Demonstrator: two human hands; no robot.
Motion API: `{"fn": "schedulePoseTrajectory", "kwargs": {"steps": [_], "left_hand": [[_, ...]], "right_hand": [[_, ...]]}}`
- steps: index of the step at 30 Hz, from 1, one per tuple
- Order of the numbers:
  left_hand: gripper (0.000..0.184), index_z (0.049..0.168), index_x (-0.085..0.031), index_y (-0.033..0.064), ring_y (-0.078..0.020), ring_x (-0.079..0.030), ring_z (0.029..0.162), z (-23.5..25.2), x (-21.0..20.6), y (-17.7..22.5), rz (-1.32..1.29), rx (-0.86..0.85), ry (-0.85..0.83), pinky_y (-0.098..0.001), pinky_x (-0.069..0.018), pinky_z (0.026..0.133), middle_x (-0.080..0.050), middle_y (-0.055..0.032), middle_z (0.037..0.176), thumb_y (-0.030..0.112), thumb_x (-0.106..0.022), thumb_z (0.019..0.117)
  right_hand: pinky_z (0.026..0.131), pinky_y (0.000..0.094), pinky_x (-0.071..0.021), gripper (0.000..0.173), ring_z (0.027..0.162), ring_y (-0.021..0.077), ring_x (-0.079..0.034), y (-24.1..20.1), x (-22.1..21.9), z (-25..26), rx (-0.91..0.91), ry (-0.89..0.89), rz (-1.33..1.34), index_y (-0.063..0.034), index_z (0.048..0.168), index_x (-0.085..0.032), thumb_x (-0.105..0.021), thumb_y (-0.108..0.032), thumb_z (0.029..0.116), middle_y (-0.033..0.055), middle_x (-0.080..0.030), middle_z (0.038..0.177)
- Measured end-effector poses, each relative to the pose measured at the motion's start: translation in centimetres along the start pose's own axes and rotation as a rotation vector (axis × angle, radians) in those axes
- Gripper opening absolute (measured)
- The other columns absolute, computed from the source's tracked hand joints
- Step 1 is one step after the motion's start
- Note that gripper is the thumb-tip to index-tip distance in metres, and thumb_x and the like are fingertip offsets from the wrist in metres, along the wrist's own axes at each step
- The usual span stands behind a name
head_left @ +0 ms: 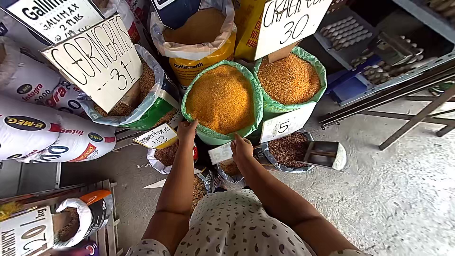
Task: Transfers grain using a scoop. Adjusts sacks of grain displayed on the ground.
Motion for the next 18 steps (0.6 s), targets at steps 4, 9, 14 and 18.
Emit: {"fn": "schedulePoseTrajectory", "kwargs": {"steps": [4, 9, 14, 18], "left_hand": [[0.034, 0.127, -0.058, -0.0039, -0.0208, -0.066, 0.089, -1.3, -0.1, -0.6, -0.185, 0.055, 0.018, -0.0362, -0.059, 0.079, -0.064, -0.0181, 0.113, 0.012, -0.068, 0.0994], [0.02, 0.122, -0.052, 0.0079, -0.0169, -0.065, 0.084, -1.7, -1.8, -3.8, -0.846, 0.269, -0.04, -0.0337, -0.0581, 0.076, -0.063, -0.0078, 0.1, 0.022, -0.045, 0.1105], [0.031, 0.131, -0.052, 0.0076, -0.0256, -0.064, 0.111, -1.4, -3.9, -4.8, -1.006, 0.208, -0.047, -0.0477, -0.0545, 0.094, -0.064, -0.0122, 0.122, 0.027, -0.037, 0.1115], [0.061, 0.149, -0.044, 0.0103, -0.0277, -0.054, 0.132, -0.3, -3.0, -4.8, -0.731, 0.086, 0.149, -0.0532, -0.0467, 0.107, -0.053, -0.0144, 0.145, 0.054, -0.024, 0.1112]], "right_hand": [[0.078, 0.0283, -0.0538, 0.036, 0.088, 0.0163, -0.058, 0.0, -0.4, -0.5, -0.078, -0.053, 0.179, -0.0019, 0.128, -0.046, -0.067, -0.009, 0.0995, 0.0124, -0.053, 0.109], [0.089, 0.0296, -0.0519, 0.017, 0.101, 0.0138, -0.059, 1.4, -1.8, 1.0, -0.152, -0.218, 0.45, -0.0134, 0.126, -0.04, -0.046, -0.014, 0.1101, 0.0069, -0.053, 0.114], [0.075, 0.0328, -0.0516, 0.017, 0.087, 0.0152, -0.058, 2.2, -2.4, 2.7, -0.111, -0.225, 0.405, -0.0139, 0.127, -0.041, -0.033, -0.022, 0.1133, 0.006, -0.053, 0.103], [0.062, 0.0349, -0.0469, 0.015, 0.073, 0.0173, -0.054, 0.5, -1.4, 3.2, 0.125, 0.072, 0.114, -0.008, 0.124, -0.044, -0.04, -0.015, 0.1111, 0.0101, -0.053, 0.094]]}}
Point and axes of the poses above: each hand's wrist, its own z-axis towards the middle knuckle, its own x-axis out of the back of the hand, y = z × x, the point moved 9 cm from there along z, towards the middle knuckle
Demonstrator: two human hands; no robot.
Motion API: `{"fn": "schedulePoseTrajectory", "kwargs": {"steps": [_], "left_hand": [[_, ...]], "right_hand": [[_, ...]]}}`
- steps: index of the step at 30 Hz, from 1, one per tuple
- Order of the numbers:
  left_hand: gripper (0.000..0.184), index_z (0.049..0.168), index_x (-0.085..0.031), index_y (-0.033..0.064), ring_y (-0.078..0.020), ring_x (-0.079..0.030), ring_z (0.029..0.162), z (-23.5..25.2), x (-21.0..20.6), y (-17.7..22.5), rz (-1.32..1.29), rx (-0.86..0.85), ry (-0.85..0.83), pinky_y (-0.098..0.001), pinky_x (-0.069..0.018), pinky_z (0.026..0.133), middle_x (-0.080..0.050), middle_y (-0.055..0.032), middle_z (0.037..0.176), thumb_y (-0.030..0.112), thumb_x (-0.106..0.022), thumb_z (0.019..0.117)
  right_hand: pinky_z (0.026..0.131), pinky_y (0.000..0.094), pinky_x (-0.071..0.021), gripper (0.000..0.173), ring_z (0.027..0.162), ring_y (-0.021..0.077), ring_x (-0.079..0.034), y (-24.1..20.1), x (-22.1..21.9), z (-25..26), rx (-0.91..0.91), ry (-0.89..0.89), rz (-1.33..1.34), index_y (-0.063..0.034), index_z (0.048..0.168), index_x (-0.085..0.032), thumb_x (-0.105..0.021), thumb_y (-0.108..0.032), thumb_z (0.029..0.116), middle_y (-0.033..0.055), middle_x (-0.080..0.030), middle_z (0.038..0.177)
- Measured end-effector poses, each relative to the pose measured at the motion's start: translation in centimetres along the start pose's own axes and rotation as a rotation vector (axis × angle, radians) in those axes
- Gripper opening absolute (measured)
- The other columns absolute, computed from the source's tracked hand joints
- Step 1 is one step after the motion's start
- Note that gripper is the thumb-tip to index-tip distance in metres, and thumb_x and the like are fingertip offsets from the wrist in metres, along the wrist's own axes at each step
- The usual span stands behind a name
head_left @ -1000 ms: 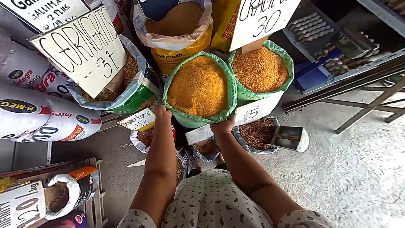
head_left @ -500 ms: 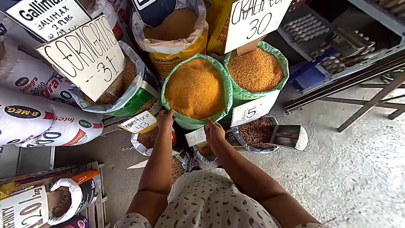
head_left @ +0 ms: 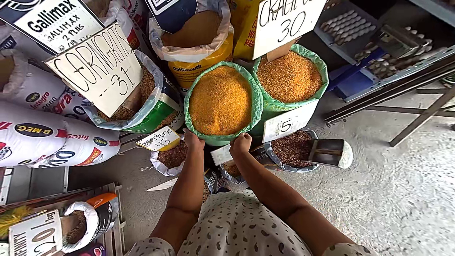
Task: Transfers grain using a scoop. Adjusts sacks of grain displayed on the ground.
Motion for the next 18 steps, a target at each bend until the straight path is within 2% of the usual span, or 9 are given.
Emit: {"fn": "schedulePoseTrajectory", "kwargs": {"steps": [2, 3, 5, 7, 9, 11, 13, 16, 18], "left_hand": [[0.068, 0.151, -0.04, 0.0075, -0.0297, -0.053, 0.133, 0.3, 0.2, 1.7, 0.33, -0.155, 0.036, -0.0543, -0.0455, 0.109, -0.052, -0.019, 0.146, 0.059, -0.026, 0.1087], [0.066, 0.143, -0.046, 0.0039, -0.0311, -0.058, 0.123, 0.5, 0.4, 2.5, 0.491, -0.222, 0.057, -0.0553, -0.0481, 0.102, -0.058, -0.0209, 0.135, 0.058, -0.037, 0.1075], [0.051, 0.127, -0.058, 0.0004, -0.0314, -0.062, 0.106, 0.7, 0.1, 4.2, 0.72, -0.302, 0.053, -0.0548, -0.0498, 0.094, -0.064, -0.0199, 0.115, 0.047, -0.055, 0.1051], [0.037, 0.115, -0.066, 0.0013, -0.0281, -0.064, 0.101, 0.8, -0.2, 5.1, 0.81, -0.327, 0.046, -0.0526, -0.0498, 0.092, -0.068, -0.0168, 0.107, 0.036, -0.059, 0.1055], [0.031, 0.116, -0.067, 0.0002, -0.0255, -0.063, 0.102, 1.3, 0.0, 4.9, 0.674, -0.272, 0.038, -0.0496, -0.05, 0.093, -0.068, -0.0169, 0.109, 0.028, -0.058, 0.1063], [0.035, 0.131, -0.057, -0.0008, -0.0268, -0.06, 0.115, 1.8, 0.0, 3.6, 0.383, -0.089, 0.012, -0.0483, -0.0504, 0.099, -0.061, -0.0193, 0.127, 0.025, -0.054, 0.1087], [0.042, 0.145, -0.047, 0.0038, -0.0286, -0.057, 0.127, 2.1, 0.0, 2.1, 0.111, 0.115, 0.005, -0.049, -0.0497, 0.104, -0.054, -0.0181, 0.143, 0.029, -0.049, 0.1102], [0.044, 0.143, -0.046, 0.0065, -0.0285, -0.059, 0.123, 2.2, 0.1, 1.2, -0.047, 0.244, 0.021, -0.0487, -0.0529, 0.099, -0.056, -0.0157, 0.139, 0.035, -0.045, 0.1106], [0.044, 0.141, -0.048, 0.0061, -0.029, -0.061, 0.119, 2.5, 0.2, 0.9, -0.049, 0.261, 0.008, -0.0487, -0.0538, 0.096, -0.058, -0.016, 0.135, 0.037, -0.044, 0.1106]], "right_hand": [[0.089, 0.0433, -0.0518, 0.043, 0.106, 0.0259, -0.062, -1.3, 0.3, 0.2, 0.093, 0.053, -0.14, -0.0054, 0.149, -0.03, -0.043, -0.007, 0.1082, 0.0199, -0.059, 0.125], [0.092, 0.0436, -0.0513, 0.05, 0.11, 0.0264, -0.062, -2.0, 0.4, 0.4, 0.143, 0.068, -0.201, -0.0061, 0.152, -0.024, -0.044, -0.003, 0.1055, 0.0202, -0.059, 0.129], [0.085, 0.0411, -0.0532, 0.057, 0.1, 0.0242, -0.062, -3.2, 0.5, 0.8, 0.261, 0.094, -0.304, -0.0061, 0.152, -0.024, -0.047, 0.002, 0.1001, 0.0178, -0.057, 0.123], [0.083, 0.0389, -0.0537, 0.055, 0.099, 0.0224, -0.061, -3.8, 0.7, 1.1, 0.311, 0.085, -0.317, -0.0063, 0.149, -0.03, -0.05, 0.002, 0.0985, 0.0163, -0.055, 0.124], [0.078, 0.0395, -0.0528, 0.051, 0.09, 0.021, -0.06, -4.0, 0.7, 1.3, 0.303, 0.077, -0.304, -0.0063, 0.147, -0.036, -0.051, 0.001, 0.0985, 0.0144, -0.056, 0.116], [0.077, 0.0398, -0.0522, 0.045, 0.085, 0.0205, -0.059, -4.4, 0.7, 1.3, 0.287, 0.072, -0.312, -0.0045, 0.143, -0.04, -0.051, 0.0, 0.0994, 0.013, -0.057, 0.108], [0.08, 0.039, -0.0502, 0.039, 0.089, 0.02, -0.058, -5.0, 0.7, 1.2, 0.253, 0.072, -0.307, -0.0031, 0.138, -0.043, -0.052, -0.002, 0.1, 0.0126, -0.058, 0.106], [0.084, 0.0422, -0.0484, 0.032, 0.096, 0.0227, -0.057, -5.7, 0.5, 1.2, 0.22, 0.073, -0.272, -0.0016, 0.128, -0.05, -0.06, -0.011, 0.099, 0.0145, -0.057, 0.109], [0.081, 0.0424, -0.0478, 0.033, 0.09, 0.0219, -0.056, -6.1, 0.4, 1.4, 0.235, 0.07, -0.288, -0.0031, 0.122, -0.051, -0.067, -0.02, 0.0989, 0.0119, -0.055, 0.102]]}}
Point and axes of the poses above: each hand's wrist, its own z-axis towards the middle knuckle, its own x-axis out of the back of the hand, y = z × x, the point moved 9 cm from there along z, towards the middle knuckle
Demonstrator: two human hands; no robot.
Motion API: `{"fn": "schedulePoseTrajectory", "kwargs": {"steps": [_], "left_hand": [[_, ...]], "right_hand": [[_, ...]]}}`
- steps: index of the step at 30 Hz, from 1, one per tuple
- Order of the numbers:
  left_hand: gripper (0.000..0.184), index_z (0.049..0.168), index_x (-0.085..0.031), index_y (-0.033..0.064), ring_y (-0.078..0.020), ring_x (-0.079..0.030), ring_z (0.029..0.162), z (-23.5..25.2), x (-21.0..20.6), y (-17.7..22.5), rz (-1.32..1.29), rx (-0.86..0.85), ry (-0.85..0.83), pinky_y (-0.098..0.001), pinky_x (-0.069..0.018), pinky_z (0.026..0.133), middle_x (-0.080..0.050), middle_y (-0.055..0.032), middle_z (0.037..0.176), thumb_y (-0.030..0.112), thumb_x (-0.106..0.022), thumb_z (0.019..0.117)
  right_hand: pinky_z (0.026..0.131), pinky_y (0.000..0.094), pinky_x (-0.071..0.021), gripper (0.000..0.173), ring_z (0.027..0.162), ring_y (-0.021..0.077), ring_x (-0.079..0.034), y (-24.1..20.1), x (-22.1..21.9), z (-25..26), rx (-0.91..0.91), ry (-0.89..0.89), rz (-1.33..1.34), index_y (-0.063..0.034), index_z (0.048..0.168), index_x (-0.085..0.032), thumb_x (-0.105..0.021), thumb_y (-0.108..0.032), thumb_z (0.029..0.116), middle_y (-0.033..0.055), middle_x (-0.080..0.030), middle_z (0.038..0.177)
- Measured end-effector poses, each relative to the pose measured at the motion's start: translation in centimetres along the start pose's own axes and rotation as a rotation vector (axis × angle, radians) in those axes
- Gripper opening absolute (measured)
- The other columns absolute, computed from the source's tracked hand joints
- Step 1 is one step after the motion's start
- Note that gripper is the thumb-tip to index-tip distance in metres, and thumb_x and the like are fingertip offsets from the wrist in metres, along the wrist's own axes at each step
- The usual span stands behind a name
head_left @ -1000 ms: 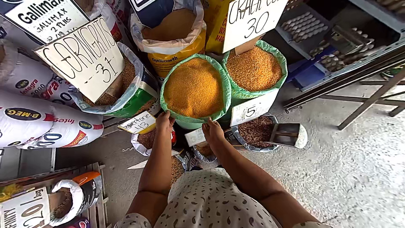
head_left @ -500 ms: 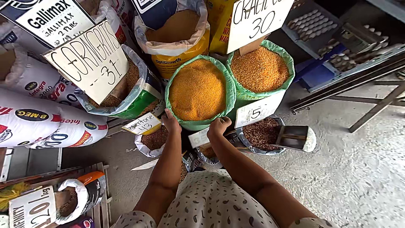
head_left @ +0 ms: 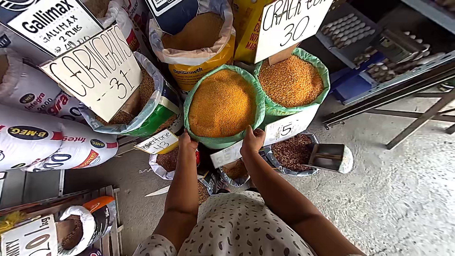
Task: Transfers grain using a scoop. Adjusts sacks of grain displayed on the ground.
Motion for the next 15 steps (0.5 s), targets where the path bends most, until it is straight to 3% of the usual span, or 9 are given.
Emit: {"fn": "schedulePoseTrajectory", "kwargs": {"steps": [4, 7, 9, 11, 12, 15], "left_hand": [[0.042, 0.139, -0.049, 0.0065, -0.029, -0.062, 0.117, 0.2, -0.2, 0.1, 0.025, 0.017, -0.003, -0.0502, -0.054, 0.095, -0.06, -0.0158, 0.132, 0.036, -0.043, 0.1105], [0.04, 0.137, -0.051, 0.0059, -0.0292, -0.063, 0.114, -0.2, -0.4, 0.4, 0.065, 0.017, 0.016, -0.0509, -0.0546, 0.093, -0.061, -0.0161, 0.129, 0.035, -0.042, 0.1108], [0.039, 0.137, -0.051, 0.0063, -0.03, -0.063, 0.113, -0.3, -0.4, 0.5, 0.088, 0.028, 0.029, -0.0505, -0.0549, 0.091, -0.061, -0.0163, 0.128, 0.034, -0.042, 0.1108], [0.039, 0.137, -0.051, 0.0064, -0.0301, -0.063, 0.112, -0.3, -0.4, 0.5, 0.11, 0.041, 0.041, -0.0496, -0.0554, 0.089, -0.061, -0.0168, 0.128, 0.034, -0.042, 0.1107], [0.04, 0.138, -0.051, 0.0065, -0.0301, -0.064, 0.112, -0.3, -0.4, 0.4, 0.123, 0.045, 0.042, -0.0492, -0.0556, 0.089, -0.061, -0.0173, 0.129, 0.035, -0.042, 0.1108], [0.042, 0.139, -0.049, 0.0064, -0.0301, -0.063, 0.111, -0.4, -0.4, 0.5, 0.147, 0.053, 0.047, -0.0483, -0.0555, 0.088, -0.06, -0.018, 0.129, 0.036, -0.041, 0.1112]], "right_hand": [[0.085, 0.0415, -0.0509, 0.028, 0.09, 0.0195, -0.061, 0.1, 0.5, 0.9, -0.004, 0.039, 0.041, -0.004, 0.126, -0.057, -0.064, -0.019, 0.103, 0.011, -0.064, 0.102], [0.085, 0.0413, -0.0516, 0.023, 0.092, 0.0195, -0.062, 0.2, 1.0, 1.6, -0.054, 0.062, 0.158, -0.0025, 0.117, -0.065, -0.057, -0.021, 0.1066, 0.0118, -0.064, 0.102], [0.086, 0.0379, -0.0513, 0.026, 0.094, 0.0165, -0.061, -0.2, 0.8, 2.5, -0.081, 0.027, 0.261, -0.0029, 0.111, -0.063, -0.049, -0.025, 0.1099, 0.0097, -0.062, 0.1], [0.095, 0.0399, -0.0508, 0.033, 0.108, 0.0191, -0.061, -0.1, 0.5, 3.8, -0.16, -0.035, 0.368, -0.0026, 0.123, -0.06, -0.044, -0.029, 0.1115, 0.0127, -0.063, 0.116], [0.091, 0.0408, -0.0515, 0.036, 0.107, 0.0194, -0.061, 0.3, 0.3, 4.5, -0.194, -0.048, 0.398, -0.004, 0.123, -0.061, -0.044, -0.033, 0.1109, 0.012, -0.064, 0.116], [0.071, 0.0398, -0.0518, 0.042, 0.086, 0.0186, -0.062, 0.8, -0.1, 6.4, -0.188, -0.027, 0.281, -0.0055, 0.112, -0.065, -0.045, -0.042, 0.1088, 0.0099, -0.065, 0.099]]}}
Point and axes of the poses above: each hand's wrist, its own z-axis towards the middle knuckle, its own x-axis out of the back of the hand, y = z × x, the point moved 9 cm from there along z, towards the middle knuckle
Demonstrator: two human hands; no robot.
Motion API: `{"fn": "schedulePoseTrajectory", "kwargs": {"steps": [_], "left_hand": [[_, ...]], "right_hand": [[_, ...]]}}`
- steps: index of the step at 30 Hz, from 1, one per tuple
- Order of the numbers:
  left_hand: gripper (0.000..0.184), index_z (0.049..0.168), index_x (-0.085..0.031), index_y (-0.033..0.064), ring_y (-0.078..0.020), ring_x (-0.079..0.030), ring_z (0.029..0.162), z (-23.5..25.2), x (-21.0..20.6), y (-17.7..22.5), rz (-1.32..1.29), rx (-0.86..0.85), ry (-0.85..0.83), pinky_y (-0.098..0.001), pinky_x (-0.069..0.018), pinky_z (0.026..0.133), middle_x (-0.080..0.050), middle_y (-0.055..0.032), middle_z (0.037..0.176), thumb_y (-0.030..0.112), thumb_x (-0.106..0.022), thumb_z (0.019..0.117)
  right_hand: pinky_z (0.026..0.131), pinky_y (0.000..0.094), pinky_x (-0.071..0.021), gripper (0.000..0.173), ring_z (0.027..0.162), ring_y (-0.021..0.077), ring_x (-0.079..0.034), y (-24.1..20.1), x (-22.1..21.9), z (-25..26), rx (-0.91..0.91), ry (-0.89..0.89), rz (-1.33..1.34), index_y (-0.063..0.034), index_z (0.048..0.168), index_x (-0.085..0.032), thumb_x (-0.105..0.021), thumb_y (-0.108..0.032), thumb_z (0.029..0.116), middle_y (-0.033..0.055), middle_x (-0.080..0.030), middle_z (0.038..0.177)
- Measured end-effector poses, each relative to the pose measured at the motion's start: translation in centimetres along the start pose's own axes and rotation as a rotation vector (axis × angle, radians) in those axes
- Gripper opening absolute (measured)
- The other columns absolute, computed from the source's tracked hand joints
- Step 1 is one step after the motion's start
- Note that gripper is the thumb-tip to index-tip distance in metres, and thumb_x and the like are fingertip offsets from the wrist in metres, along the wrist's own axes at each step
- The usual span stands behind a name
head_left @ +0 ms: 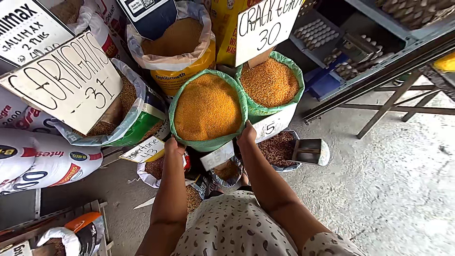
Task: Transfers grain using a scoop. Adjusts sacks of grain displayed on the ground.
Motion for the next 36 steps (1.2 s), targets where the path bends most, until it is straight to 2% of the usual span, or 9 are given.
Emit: {"fn": "schedulePoseTrajectory", "kwargs": {"steps": [7, 9, 13, 17, 22, 26, 30, 33, 36], "left_hand": [[0.041, 0.139, -0.051, 0.0068, -0.031, -0.062, 0.115, 0.1, 0.2, 0.0, 0.009, -0.02, 0.035, -0.0509, -0.0548, 0.09, -0.06, -0.018, 0.132, 0.034, -0.046, 0.1095], [0.037, 0.141, -0.05, 0.0056, -0.0317, -0.059, 0.12, 0.0, 0.1, 0.8, 0.09, -0.133, 0.057, -0.0521, -0.0521, 0.095, -0.057, -0.019, 0.136, 0.026, -0.048, 0.1095], [0.024, 0.125, -0.063, 0.0028, -0.0267, -0.063, 0.104, 0.7, 0.0, 3.2, 0.343, -0.422, 0.099, -0.0494, -0.0534, 0.087, -0.065, -0.0174, 0.119, 0.01, -0.057, 0.1026], [0.023, 0.12, -0.068, 0.0029, -0.0251, -0.062, 0.096, 1.1, 0.2, 3.7, 0.432, -0.427, 0.118, -0.0468, -0.0532, 0.08, -0.067, -0.0162, 0.114, 0.006, -0.061, 0.0983], [0.04, 0.129, -0.066, 0.0023, -0.029, -0.063, 0.114, 0.3, -0.8, 6.1, 0.623, -0.545, 0.154, -0.0515, -0.0519, 0.094, -0.068, -0.0175, 0.122, -0.003, -0.064, 0.0895], [0.032, 0.123, -0.068, -0.0004, -0.0322, -0.063, 0.113, -0.4, -2.2, 7.6, 0.686, -0.602, 0.165, -0.0562, -0.0484, 0.096, -0.068, -0.0205, 0.12, 0.022, -0.061, 0.1006], [0.039, 0.12, -0.072, 0.0028, -0.0358, -0.065, 0.115, -0.1, -3.4, 8.4, 0.892, -0.64, 0.201, -0.0598, -0.0462, 0.1, -0.07, -0.0211, 0.119, 0.036, -0.058, 0.1059], [0.049, 0.135, -0.057, -0.0048, -0.0395, -0.054, 0.13, 1.9, -2.6, 7.1, 0.582, -0.379, 0.172, -0.0599, -0.0446, 0.105, -0.056, -0.0285, 0.138, 0.037, -0.051, 0.109], [0.048, 0.139, -0.053, -0.0006, -0.0355, -0.056, 0.128, 3.2, -2.1, 6.3, 0.288, -0.192, 0.134, -0.0592, -0.0494, 0.101, -0.056, -0.0227, 0.141, 0.032, -0.059, 0.1053]], "right_hand": [[0.1, 0.0535, -0.048, 0.05, 0.112, 0.0353, -0.061, -4.6, -1.2, -0.7, 0.478, 0.014, -0.547, 0.0012, 0.135, -0.057, -0.058, -0.038, 0.1045, 0.0229, -0.064, 0.121], [0.095, 0.0543, -0.0484, 0.037, 0.105, 0.034, -0.064, -5.3, -1.6, -0.4, 0.485, 0.01, -0.634, -0.0003, 0.119, -0.068, -0.06, -0.033, 0.1043, 0.0206, -0.068, 0.111], [0.097, 0.0505, -0.0487, 0.04, 0.117, 0.0299, -0.058, -4.1, -0.6, 1.0, 0.052, -0.017, -0.206, 0.0026, 0.13, -0.058, -0.047, -0.03, 0.1101, 0.021, -0.059, 0.128], [0.09, 0.0599, -0.0523, 0.047, 0.118, 0.031, -0.061, -1.4, -0.9, 3.0, -0.318, -0.15, 0.095, -0.0156, 0.138, -0.051, -0.041, -0.046, 0.1041, 0.0131, -0.061, 0.131], [0.102, 0.055, -0.0465, 0.047, 0.121, 0.0365, -0.06, -7.2, -2.0, 2.6, 0.319, 0.021, -0.597, 0.0015, 0.132, -0.058, -0.041, -0.038, 0.1111, 0.0247, -0.062, 0.128], [0.104, 0.0615, -0.0435, 0.047, 0.12, 0.0414, -0.059, -10.6, -5.4, 1.0, 0.717, -0.118, -1.004, -0.0022, 0.121, -0.069, -0.058, -0.044, 0.1034, 0.0227, -0.066, 0.122], [0.098, 0.0644, -0.0455, 0.045, 0.115, 0.0428, -0.063, -10.5, -5.8, 3.1, 0.498, -0.119, -0.971, 0.0011, 0.115, -0.07, -0.044, -0.036, 0.1102, 0.0263, -0.069, 0.116], [0.097, 0.0522, -0.0516, 0.045, 0.118, 0.03, -0.061, -7.8, -4.6, 5.9, 0.058, -0.2, -0.331, 0.0011, 0.136, -0.054, -0.043, -0.035, 0.1105, 0.0204, -0.06, 0.13], [0.083, 0.0517, -0.0546, 0.044, 0.105, 0.0281, -0.064, -6.8, -4.3, 7.3, -0.204, -0.264, -0.308, -0.0098, 0.134, -0.054, -0.043, -0.042, 0.1066, 0.014, -0.064, 0.121]]}}
Point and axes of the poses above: each hand's wrist, its own z-axis towards the middle knuckle, its own x-axis out of the back of the hand, y = z × x, the point moved 9 cm from there along z, towards the middle knuckle
